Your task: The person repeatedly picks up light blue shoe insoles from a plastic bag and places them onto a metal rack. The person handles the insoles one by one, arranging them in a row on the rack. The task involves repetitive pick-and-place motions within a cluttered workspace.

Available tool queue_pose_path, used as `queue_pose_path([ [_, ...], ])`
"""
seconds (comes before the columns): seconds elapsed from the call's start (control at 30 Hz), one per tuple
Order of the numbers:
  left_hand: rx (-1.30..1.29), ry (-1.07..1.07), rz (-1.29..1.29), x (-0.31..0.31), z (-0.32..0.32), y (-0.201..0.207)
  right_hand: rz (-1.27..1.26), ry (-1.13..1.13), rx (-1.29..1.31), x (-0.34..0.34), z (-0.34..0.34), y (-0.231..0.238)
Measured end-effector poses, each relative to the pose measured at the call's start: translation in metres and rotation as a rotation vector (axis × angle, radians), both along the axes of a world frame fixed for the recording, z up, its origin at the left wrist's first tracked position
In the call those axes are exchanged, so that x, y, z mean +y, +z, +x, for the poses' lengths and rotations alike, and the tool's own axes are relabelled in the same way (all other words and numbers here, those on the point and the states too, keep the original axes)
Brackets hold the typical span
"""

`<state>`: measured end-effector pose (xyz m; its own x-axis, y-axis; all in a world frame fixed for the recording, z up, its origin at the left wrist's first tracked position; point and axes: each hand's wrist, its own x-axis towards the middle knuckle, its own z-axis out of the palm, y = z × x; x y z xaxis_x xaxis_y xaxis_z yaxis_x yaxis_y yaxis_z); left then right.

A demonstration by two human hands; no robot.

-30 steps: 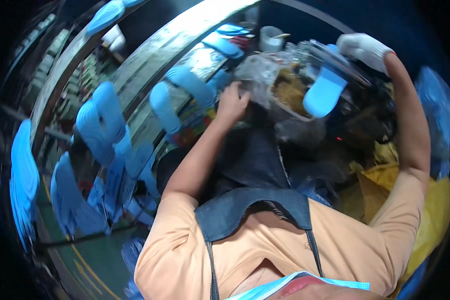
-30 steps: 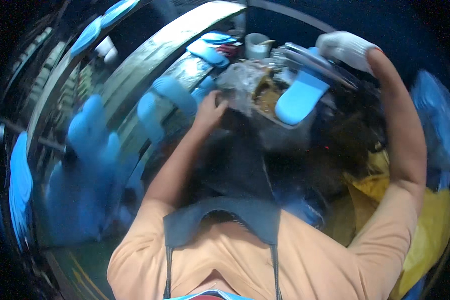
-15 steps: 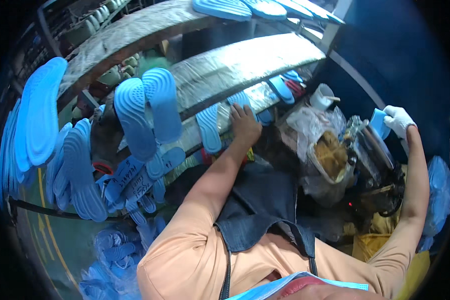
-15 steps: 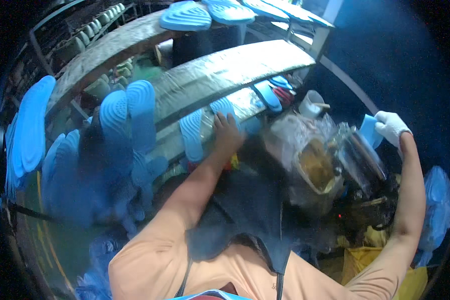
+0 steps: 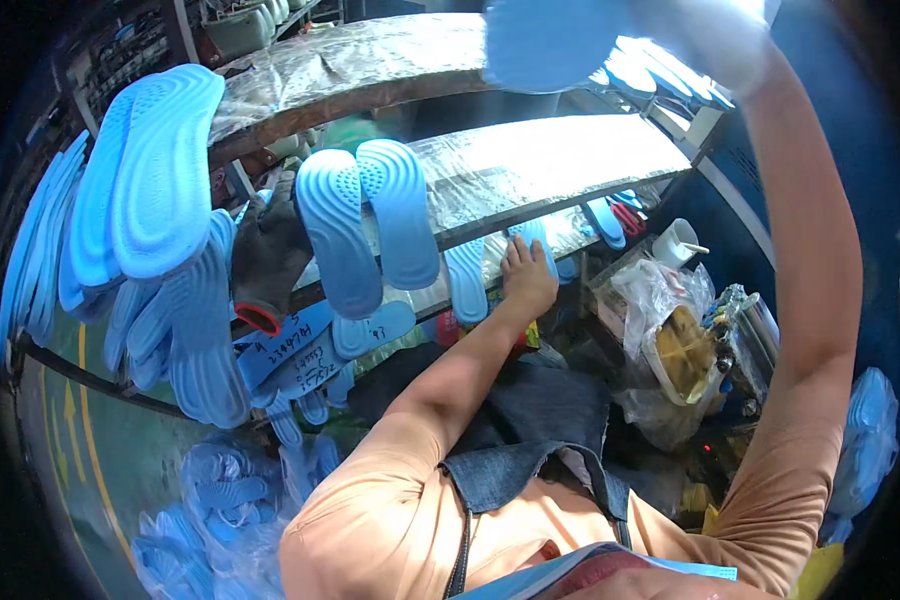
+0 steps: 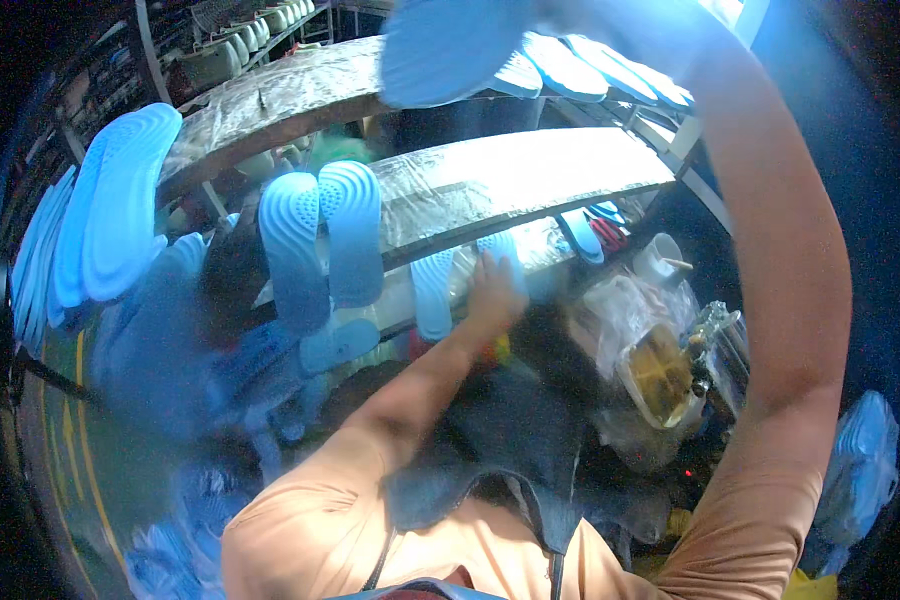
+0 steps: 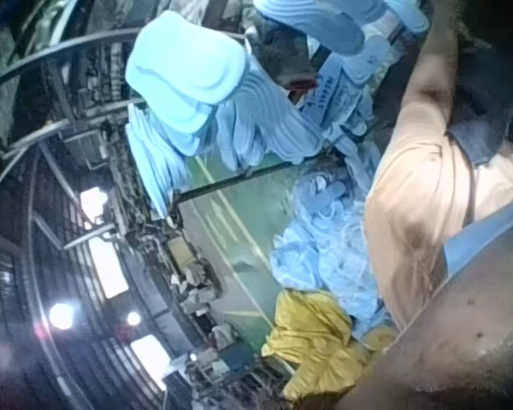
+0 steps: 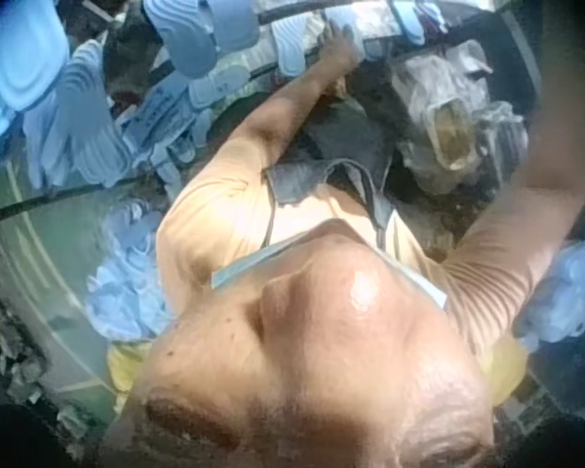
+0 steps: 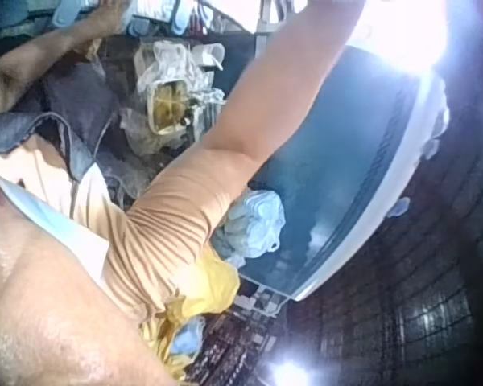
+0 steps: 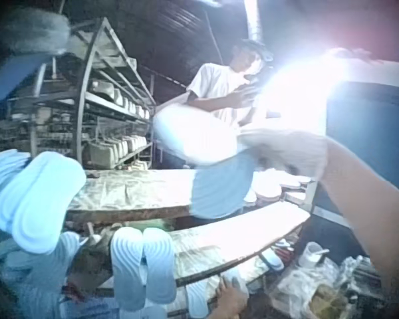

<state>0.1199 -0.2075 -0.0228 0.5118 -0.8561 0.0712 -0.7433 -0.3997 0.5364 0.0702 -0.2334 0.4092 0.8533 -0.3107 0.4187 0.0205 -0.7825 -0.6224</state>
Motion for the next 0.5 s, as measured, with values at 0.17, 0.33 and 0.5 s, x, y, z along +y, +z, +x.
queue_pose_path([
  [0.17,0.036,-0.053,-0.017,0.006,0.001,0.005,-0.911,0.039,0.333,0.024,0.089,-0.004],
  [0.33,0.045,-0.089,-0.038,0.007,-0.001,0.006,-0.81,-0.21,0.525,0.016,0.113,-0.001],
  [0.5,0.046,-0.092,-0.071,-0.001,-0.001,-0.005,-0.393,-0.023,0.483,-0.01,0.1,0.009],
])
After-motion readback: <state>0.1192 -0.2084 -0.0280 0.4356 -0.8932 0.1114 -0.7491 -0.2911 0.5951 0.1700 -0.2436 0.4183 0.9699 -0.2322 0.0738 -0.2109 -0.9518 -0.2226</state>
